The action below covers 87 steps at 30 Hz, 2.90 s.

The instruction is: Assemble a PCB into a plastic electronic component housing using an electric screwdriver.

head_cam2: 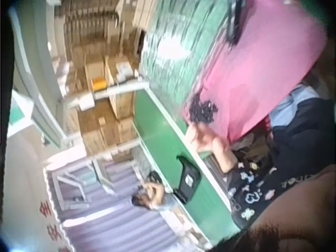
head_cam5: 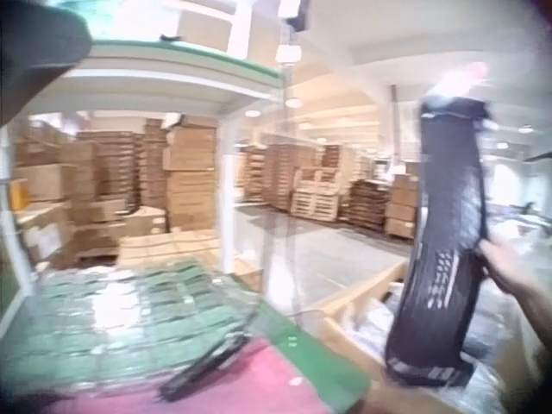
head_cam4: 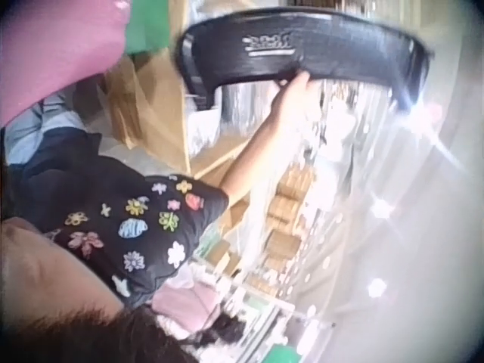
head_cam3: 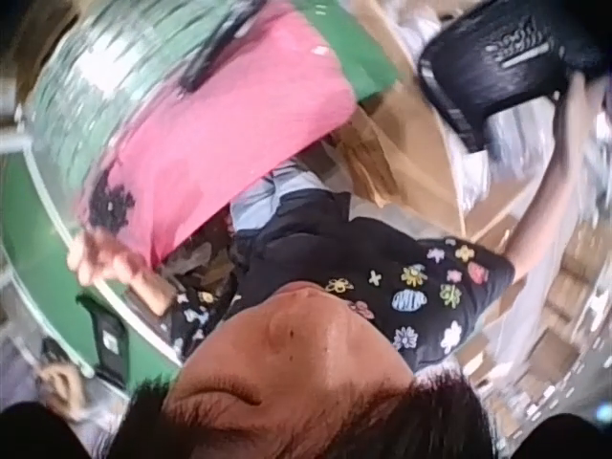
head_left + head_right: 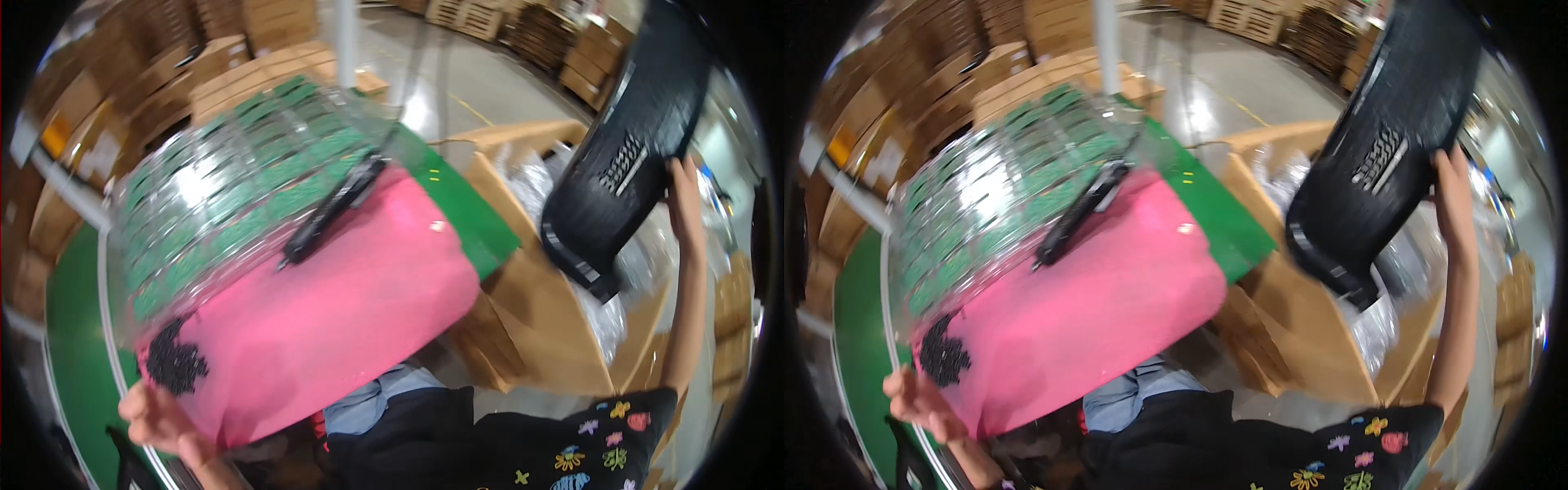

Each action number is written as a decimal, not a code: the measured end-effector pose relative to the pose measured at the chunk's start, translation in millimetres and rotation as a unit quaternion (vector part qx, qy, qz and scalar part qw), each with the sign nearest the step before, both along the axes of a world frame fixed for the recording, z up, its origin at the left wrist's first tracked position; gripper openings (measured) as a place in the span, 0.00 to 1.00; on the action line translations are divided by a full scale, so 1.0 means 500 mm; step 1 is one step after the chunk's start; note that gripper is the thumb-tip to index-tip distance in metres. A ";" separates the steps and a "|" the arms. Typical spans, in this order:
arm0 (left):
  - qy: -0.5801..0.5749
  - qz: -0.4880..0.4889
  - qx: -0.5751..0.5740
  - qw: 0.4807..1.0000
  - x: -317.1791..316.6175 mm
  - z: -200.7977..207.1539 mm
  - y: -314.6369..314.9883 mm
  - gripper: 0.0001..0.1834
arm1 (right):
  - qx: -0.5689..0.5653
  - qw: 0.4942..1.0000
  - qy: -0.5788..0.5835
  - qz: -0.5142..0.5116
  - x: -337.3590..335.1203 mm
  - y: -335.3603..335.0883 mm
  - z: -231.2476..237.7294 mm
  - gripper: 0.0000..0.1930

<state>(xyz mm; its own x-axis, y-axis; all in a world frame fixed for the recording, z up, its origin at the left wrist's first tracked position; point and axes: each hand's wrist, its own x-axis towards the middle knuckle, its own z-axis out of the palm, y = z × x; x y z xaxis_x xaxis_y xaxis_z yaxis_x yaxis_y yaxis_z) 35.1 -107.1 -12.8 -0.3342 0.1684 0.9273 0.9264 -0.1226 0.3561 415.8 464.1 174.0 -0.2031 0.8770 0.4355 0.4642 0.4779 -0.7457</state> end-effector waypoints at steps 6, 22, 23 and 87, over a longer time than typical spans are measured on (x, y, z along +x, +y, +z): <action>-0.085 -0.037 -0.388 0.917 0.013 0.118 0.238 0.26 | -0.163 0.948 0.119 0.247 -0.203 -0.298 -0.221 0.28; -0.097 -0.001 -0.521 0.848 -0.136 0.019 0.198 0.10 | 0.028 0.750 -0.198 0.630 -0.683 -0.393 -0.220 0.09; -0.092 -0.005 -0.515 0.852 -0.141 0.015 0.193 0.10 | 0.092 0.770 -0.257 0.576 -0.769 -0.382 -0.213 0.12; -0.212 -0.088 -0.595 0.770 -0.070 0.018 0.230 0.28 | 0.005 0.727 -0.169 0.665 -0.592 -0.417 -0.385 0.27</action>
